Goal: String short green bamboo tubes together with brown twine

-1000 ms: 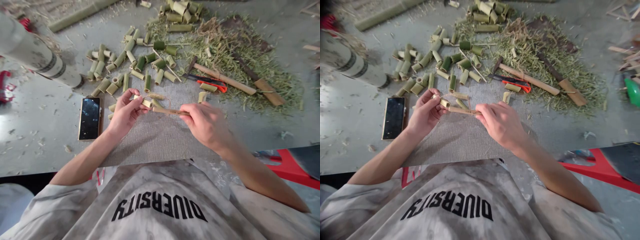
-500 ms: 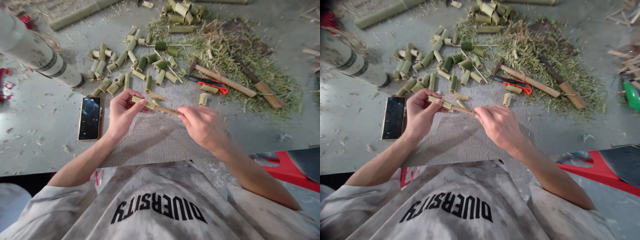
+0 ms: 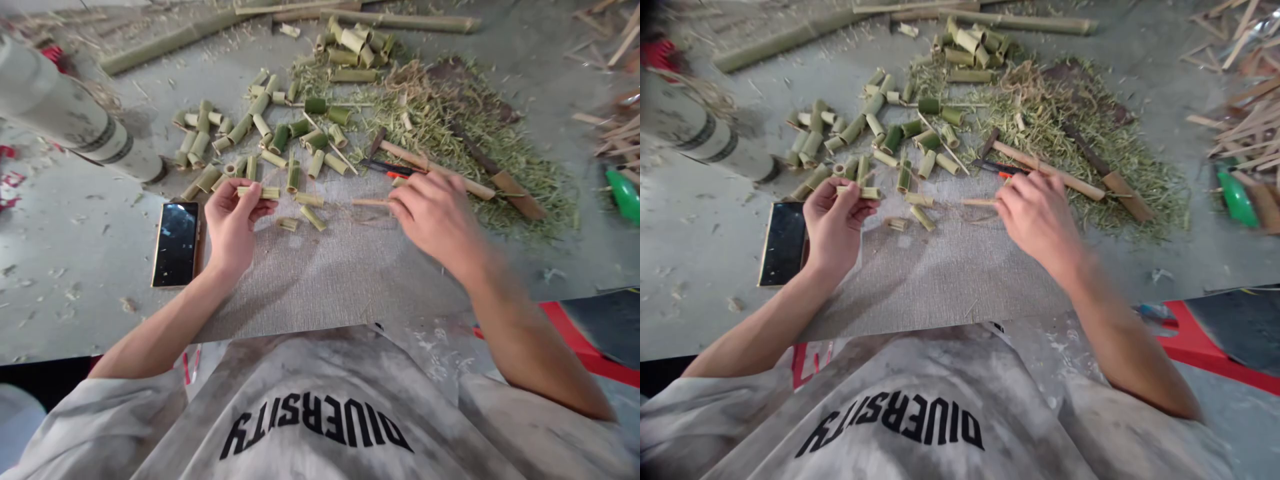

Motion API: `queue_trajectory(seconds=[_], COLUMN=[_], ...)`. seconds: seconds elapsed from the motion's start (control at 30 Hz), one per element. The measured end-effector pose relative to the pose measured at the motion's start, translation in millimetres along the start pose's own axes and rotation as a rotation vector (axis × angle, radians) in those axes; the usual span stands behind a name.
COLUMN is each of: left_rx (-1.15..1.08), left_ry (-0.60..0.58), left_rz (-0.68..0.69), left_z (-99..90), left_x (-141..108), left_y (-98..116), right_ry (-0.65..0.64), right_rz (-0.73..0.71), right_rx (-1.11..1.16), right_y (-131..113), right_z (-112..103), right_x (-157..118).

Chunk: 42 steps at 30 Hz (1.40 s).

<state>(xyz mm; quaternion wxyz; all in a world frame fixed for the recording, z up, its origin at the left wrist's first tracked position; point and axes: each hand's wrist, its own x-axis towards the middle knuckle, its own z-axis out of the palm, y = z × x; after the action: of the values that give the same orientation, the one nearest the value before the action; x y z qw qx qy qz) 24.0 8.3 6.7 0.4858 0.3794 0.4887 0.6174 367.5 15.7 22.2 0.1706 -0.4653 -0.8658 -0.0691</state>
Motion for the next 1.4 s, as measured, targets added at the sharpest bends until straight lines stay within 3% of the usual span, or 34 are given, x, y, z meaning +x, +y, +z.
queue_trajectory(seconds=[0.13,0.27,0.37,0.57,0.7,0.9,1.0,1.07,1.17,1.27,1.4], left_rx=[-0.005,0.008,-0.011,-0.044,-0.108,-0.195,-0.217,-0.23,-0.224,-0.195,-0.181], left_ry=[-0.053,-0.057,-0.075,-0.103,-0.153,-0.191,-0.173,-0.163,-0.148,-0.134,-0.102], left_rz=[-0.007,-0.008,-0.014,-0.065,-0.11,-0.229,-0.279,-0.289,-0.259,-0.213,-0.179], left_z=[4.9,6.2,4.5,3.4,2.8,-0.3,0.2,1.2,2.6,3.7,5.0], left_x=[-3,-5,-5,-4,-3,-4,-4,-2,0,0,-3], left_y=[2,5,6,3,2,3,4,3,1,0,2], right_ry=[0.061,-0.148,-0.259,-0.321,-0.355,-0.35,-0.3,-0.127,0.119,0.112,-0.027], right_rz=[0.05,0.088,0.082,-0.079,-0.056,0.164,0.083,-0.023,-0.309,-0.42,-0.41], right_rx=[0.094,0.117,0.06,0.093,0.114,0.592,0.775,0.727,0.455,0.256,0.085], right_y=[21,6,3,17,12,18,21,13,-9,-27,-29], right_z=[22,53,63,65,57,28,7,-8,-29,-35,-24], right_x=[60,120,139,145,156,160,151,143,131,118,101])
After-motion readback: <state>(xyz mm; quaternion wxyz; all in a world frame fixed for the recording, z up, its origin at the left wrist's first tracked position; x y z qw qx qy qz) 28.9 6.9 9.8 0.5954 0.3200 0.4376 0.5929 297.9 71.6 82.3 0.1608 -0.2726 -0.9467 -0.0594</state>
